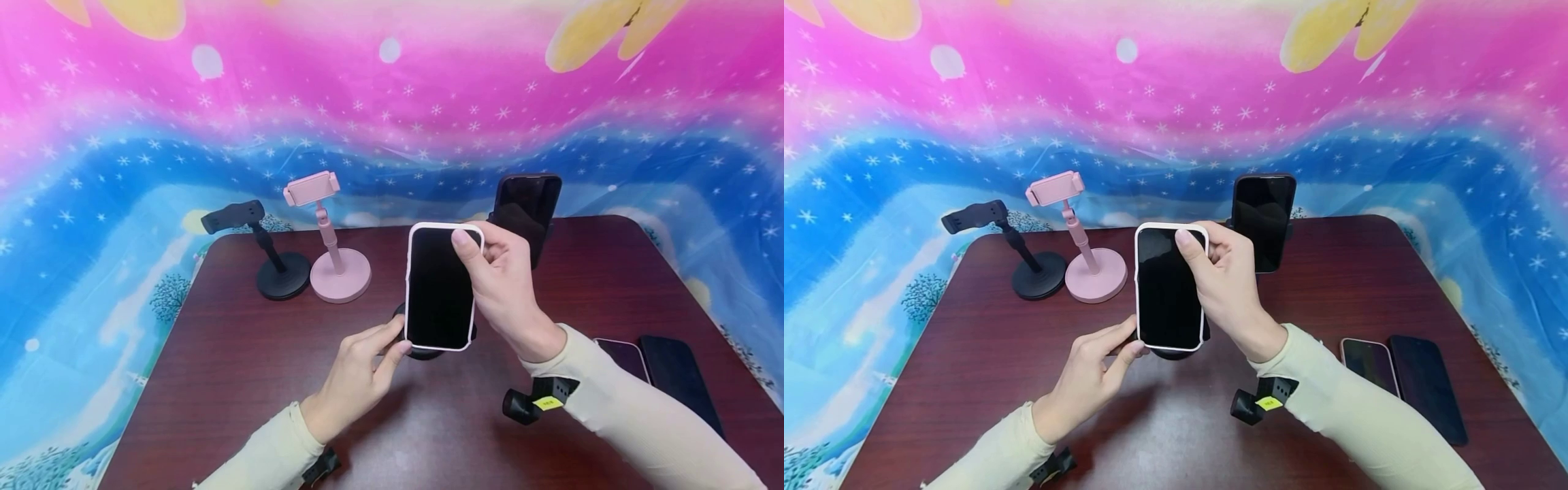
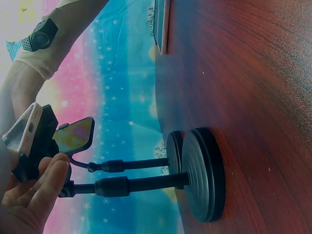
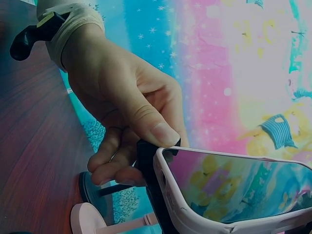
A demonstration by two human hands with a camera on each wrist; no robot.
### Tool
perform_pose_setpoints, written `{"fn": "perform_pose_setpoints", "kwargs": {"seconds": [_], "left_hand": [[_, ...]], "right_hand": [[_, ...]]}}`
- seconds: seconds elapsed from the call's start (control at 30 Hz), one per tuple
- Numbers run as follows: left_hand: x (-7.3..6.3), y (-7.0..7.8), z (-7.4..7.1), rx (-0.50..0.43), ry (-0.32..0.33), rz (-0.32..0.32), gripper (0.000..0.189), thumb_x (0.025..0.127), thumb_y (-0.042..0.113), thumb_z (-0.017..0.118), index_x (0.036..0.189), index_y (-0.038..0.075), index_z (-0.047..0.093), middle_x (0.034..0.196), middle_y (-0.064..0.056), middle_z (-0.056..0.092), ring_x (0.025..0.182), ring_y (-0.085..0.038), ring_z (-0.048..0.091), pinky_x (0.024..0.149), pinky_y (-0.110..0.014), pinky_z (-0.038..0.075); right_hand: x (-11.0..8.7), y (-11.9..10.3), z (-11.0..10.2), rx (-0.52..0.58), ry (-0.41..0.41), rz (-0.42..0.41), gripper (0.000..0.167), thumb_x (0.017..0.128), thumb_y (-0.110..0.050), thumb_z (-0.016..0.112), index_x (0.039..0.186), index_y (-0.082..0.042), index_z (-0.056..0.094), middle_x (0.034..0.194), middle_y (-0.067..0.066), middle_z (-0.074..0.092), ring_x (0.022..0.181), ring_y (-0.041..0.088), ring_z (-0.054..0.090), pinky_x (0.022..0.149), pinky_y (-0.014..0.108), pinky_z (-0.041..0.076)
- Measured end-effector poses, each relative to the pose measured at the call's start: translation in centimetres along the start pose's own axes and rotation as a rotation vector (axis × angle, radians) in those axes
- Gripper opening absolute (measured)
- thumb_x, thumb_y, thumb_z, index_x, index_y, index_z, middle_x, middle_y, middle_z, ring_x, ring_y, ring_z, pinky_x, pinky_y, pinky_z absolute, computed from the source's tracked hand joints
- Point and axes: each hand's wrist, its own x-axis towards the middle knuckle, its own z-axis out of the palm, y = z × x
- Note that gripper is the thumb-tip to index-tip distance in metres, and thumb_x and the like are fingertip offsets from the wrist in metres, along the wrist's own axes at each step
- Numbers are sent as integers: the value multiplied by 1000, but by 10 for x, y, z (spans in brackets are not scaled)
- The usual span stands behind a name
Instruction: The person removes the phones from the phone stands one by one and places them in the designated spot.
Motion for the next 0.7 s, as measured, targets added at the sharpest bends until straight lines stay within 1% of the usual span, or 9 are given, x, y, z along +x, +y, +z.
{"fn": "perform_pose_setpoints", "kwargs": {"seconds": [0.17,0.33,0.7], "left_hand": [[0,0,0,11,3,8,35,92,2,70,126,-9,65,113,-18,75,97,-22,76,82,-16,60],[-1,1,0,23,1,-2,36,92,3,72,125,-9,66,113,-18,75,97,-21,76,82,-16,60],[-1,1,1,47,7,6,34,94,6,70,124,-9,66,109,-17,76,92,-18,76,80,-17,60]], "right_hand": [[0,-1,0,-1,3,1,19,100,-1,58,100,-11,74,79,-4,78,69,11,75,66,28,64],[0,-1,0,0,2,-4,18,100,-2,58,101,-10,74,80,-4,78,70,12,75,66,28,64],[1,-1,0,8,17,-12,19,100,-2,59,99,-12,75,78,-4,77,69,10,74,66,26,63]]}}
